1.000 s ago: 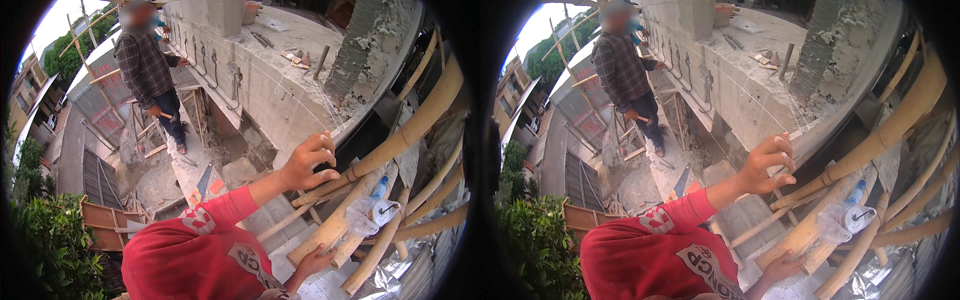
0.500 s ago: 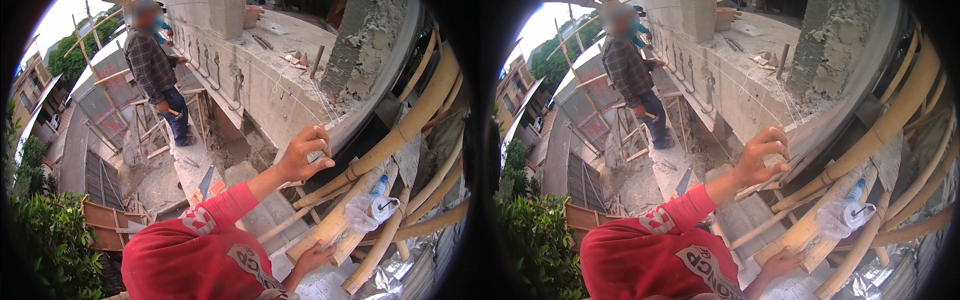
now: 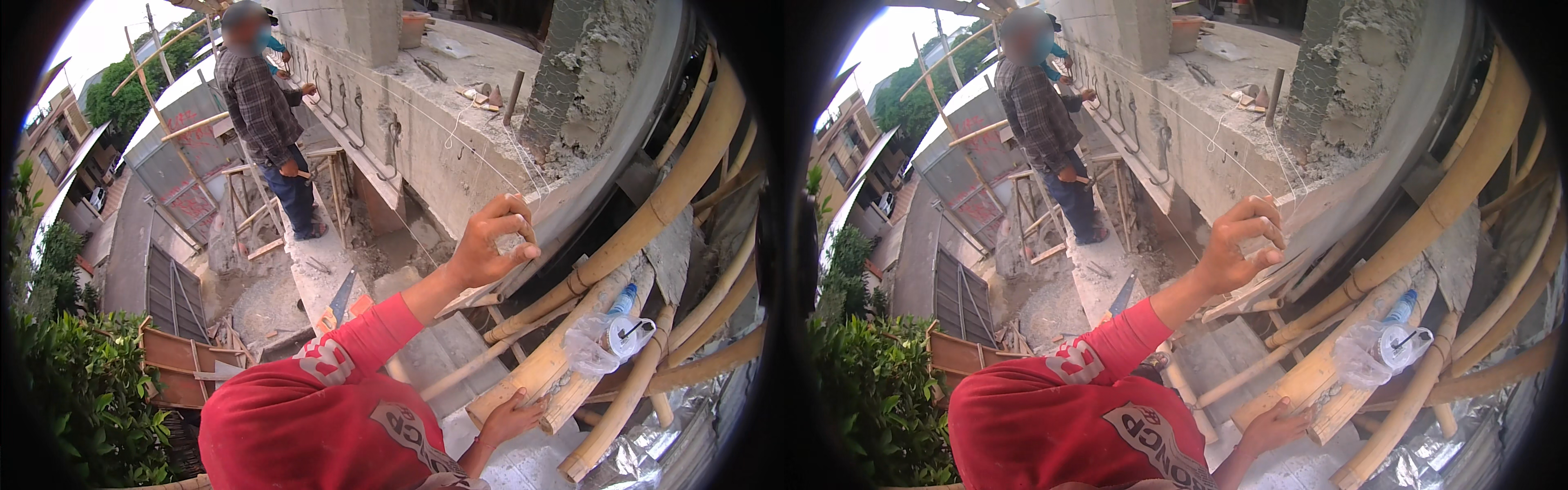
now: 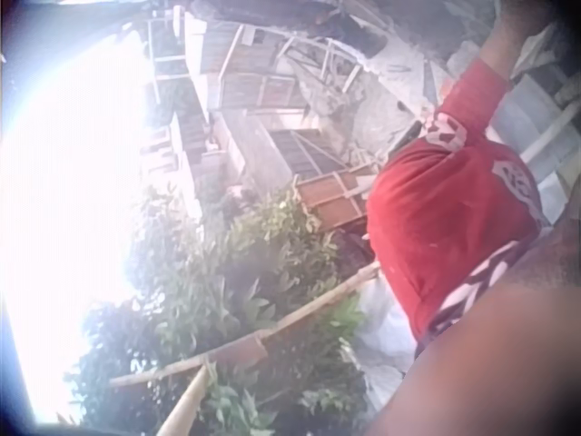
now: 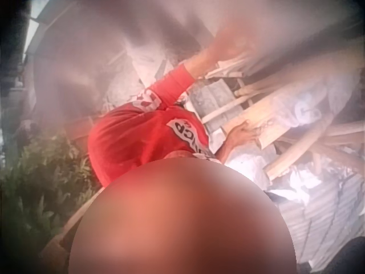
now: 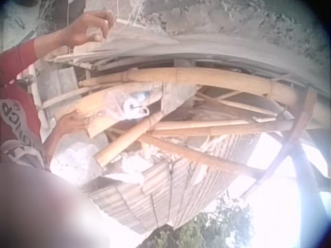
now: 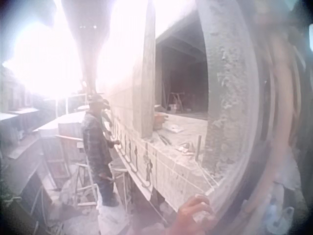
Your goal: The person secures electrical conduits to a concrete wall using metal hooks and a string line for alignment. They adjust the conduits and hooks by hand, ensuring the wiring follows a straight path along the wall.
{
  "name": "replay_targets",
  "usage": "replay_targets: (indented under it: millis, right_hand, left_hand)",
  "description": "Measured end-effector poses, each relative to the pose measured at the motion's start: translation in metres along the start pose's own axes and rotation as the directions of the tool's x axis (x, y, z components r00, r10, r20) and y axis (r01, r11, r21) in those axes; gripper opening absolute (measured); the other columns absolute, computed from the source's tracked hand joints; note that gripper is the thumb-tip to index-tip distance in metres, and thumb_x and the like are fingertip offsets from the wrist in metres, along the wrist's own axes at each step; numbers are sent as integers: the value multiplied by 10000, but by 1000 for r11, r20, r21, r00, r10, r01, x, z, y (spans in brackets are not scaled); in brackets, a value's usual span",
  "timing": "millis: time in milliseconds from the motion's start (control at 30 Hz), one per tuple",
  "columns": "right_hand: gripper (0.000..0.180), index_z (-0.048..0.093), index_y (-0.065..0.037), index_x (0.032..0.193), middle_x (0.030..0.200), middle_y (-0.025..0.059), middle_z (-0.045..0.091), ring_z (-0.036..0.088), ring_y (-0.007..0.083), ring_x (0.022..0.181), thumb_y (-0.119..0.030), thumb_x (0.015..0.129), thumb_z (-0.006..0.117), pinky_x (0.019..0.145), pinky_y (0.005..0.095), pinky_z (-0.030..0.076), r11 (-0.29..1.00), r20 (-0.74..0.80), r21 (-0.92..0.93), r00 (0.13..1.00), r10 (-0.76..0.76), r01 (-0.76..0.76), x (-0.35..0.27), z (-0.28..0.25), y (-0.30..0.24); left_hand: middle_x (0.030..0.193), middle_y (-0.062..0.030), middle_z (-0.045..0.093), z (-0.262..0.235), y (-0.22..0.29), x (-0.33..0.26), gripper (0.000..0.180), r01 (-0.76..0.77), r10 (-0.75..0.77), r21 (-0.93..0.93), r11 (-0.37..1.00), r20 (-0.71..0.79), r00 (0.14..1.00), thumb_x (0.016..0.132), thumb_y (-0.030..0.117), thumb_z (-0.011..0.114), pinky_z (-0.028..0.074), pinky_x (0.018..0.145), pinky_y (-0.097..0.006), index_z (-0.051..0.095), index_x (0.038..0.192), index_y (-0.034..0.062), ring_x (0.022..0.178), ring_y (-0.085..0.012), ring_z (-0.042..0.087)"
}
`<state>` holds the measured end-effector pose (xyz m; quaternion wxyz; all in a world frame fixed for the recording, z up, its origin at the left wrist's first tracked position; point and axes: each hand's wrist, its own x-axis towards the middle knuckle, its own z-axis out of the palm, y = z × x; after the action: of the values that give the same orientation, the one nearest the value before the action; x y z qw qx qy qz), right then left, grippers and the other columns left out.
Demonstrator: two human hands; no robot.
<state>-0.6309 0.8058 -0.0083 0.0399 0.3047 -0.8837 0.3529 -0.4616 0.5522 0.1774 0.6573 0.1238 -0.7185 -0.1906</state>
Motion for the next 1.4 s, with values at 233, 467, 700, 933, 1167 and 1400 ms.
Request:
replay_targets:
  millis: [233, 467, 700, 933, 1167, 1400]
  right_hand:
    - [630, 447, 55, 1520, 1487, 274, 522, 492, 483, 1331, -372, 1081, 595, 1099, 561, 411, 999, -15, 18, 999, -39, 39, 0, 2, 5]
    - [640, 439, 56, 1527, 1482, 277, 527, 494, 480, 1318, -379, 1083, 592, 1094, 553, 412, 999, -13, 28, 999, -30, 30, 0, 0, 2]
    - [633, 441, 46, 1531, 1481, 270, 530, 491, 479, 1322, -391, 1093, 573, 1096, 555, 410, 1000, 7, 4, 1000, -2, 2, 0, 1, 4]
    - [629, 439, 42, 1538, 1498, 269, 519, 485, 477, 1339, -380, 1093, 581, 1103, 553, 410, 1000, -3, 18, 1000, -23, 23, 2, 4, 7]
    - [608, 437, 45, 1534, 1501, 272, 517, 493, 468, 1358, -350, 1095, 585, 1121, 544, 407, 999, -12, 27, 1000, -21, 21, 1, 8, 8]
    - [605, 414, 51, 1553, 1510, 291, 501, 503, 471, 1370, -342, 1115, 553, 1114, 541, 437, 996, -17, 37, 997, 77, -76, 3, 2, -3]
  left_hand:
    - [958, -82, 576, 1, -1, 3, 414, -52, 52, 9, 999, -23, 998, 928, 370, 836, 500, 828, -380, 658, 827, 11, 897, -250, 598]
    - [997, -74, 623, 1, 2, 1, 454, 59, -59, -4, 998, -3, 998, 937, 473, 800, 468, 1136, -524, 728, 841, 35, 988, -259, 633]
    - [997, -76, 617, 0, 3, 1, 468, 66, -66, 6, 998, 0, 998, 935, 488, 797, 469, 1138, -527, 729, 836, 36, 985, -260, 634]
    - [957, -77, 576, 2, -3, 1, 420, -6, 6, 14, 1000, -12, 1000, 930, 397, 828, 494, 816, -380, 670, 826, 23, 916, -242, 595]
    - [957, -76, 583, -3, 0, 2, 393, 3, -3, 11, 1000, 9, 1000, 905, 395, 839, 501, 981, -435, 686, 832, 41, 937, -268, 595]
    - [972, -82, 595, -6, -2, 0, 295, 18, -16, -34, 999, 49, 999, 859, 292, 876, 428, 1186, -543, 696, 837, 59, 980, -293, 620]
